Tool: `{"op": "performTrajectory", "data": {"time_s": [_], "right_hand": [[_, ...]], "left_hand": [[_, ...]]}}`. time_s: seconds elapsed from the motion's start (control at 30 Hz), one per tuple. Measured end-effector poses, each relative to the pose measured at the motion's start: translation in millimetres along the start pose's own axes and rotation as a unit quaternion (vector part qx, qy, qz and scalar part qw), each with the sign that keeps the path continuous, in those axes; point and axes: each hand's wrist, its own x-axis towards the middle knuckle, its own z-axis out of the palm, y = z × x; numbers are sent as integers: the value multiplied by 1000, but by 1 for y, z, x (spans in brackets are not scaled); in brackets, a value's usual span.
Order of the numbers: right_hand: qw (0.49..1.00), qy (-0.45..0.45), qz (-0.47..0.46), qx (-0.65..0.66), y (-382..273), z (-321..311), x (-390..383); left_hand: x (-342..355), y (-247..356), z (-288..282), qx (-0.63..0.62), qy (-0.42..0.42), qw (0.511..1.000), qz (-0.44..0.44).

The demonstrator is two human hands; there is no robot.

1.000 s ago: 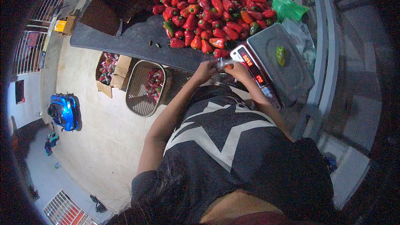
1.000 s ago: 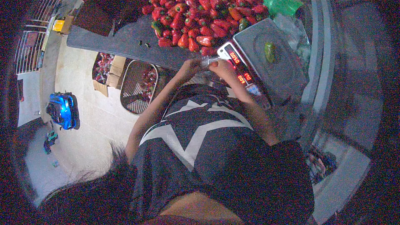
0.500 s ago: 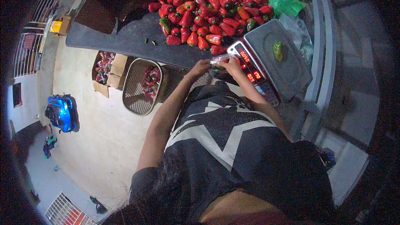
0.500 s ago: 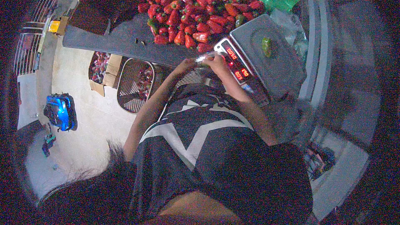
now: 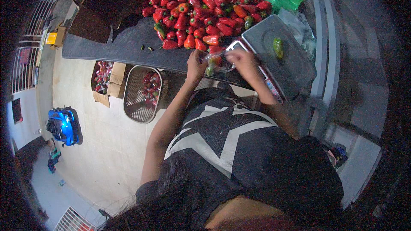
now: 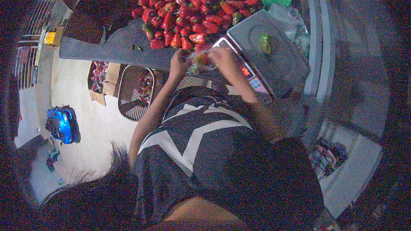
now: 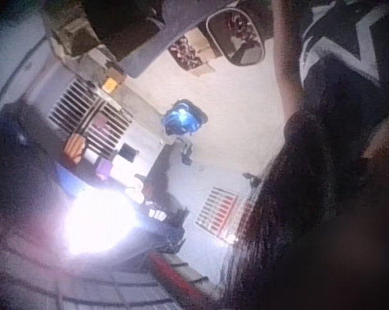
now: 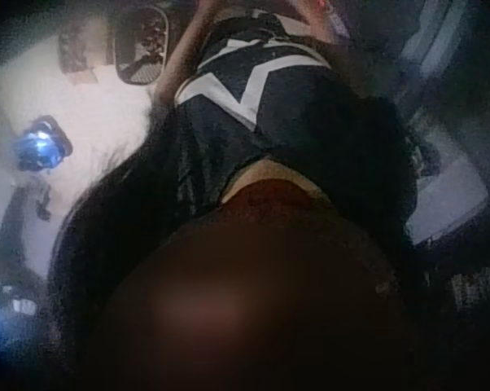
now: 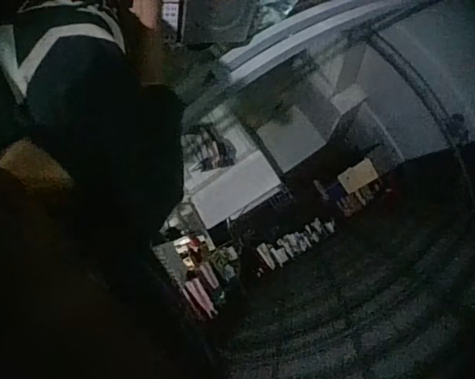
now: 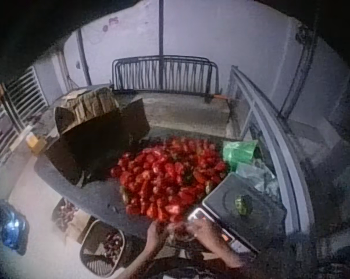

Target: The person selects red and green peppers from a large pile on a table, places them on a digital scale, and then transfers them into clear plastic bags. The person ties the bags and places them into a basket. This process is repeated multiple times throughout the video.

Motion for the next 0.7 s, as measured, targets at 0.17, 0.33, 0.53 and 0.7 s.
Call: {"op": "performTrajectory", "data": {"time_s": [0.17, 0.33, 0.53, 0.7], "right_hand": [[856, 254, 43, -449, 37, -101, 1], [895, 195, 153, -370, 70, -111, 9], [997, 33, -67, -7, 10, -63, 19], [986, -164, -30, -31, 3, 32, 24]], "left_hand": [[-2, 9, -12, -20, -21, 999, -13], [3, 6, -16, 18, -22, 1000, -11], [2, -4, -11, -84, 9, 996, -20], [-2, -7, -9, -105, 25, 993, -40]]}}
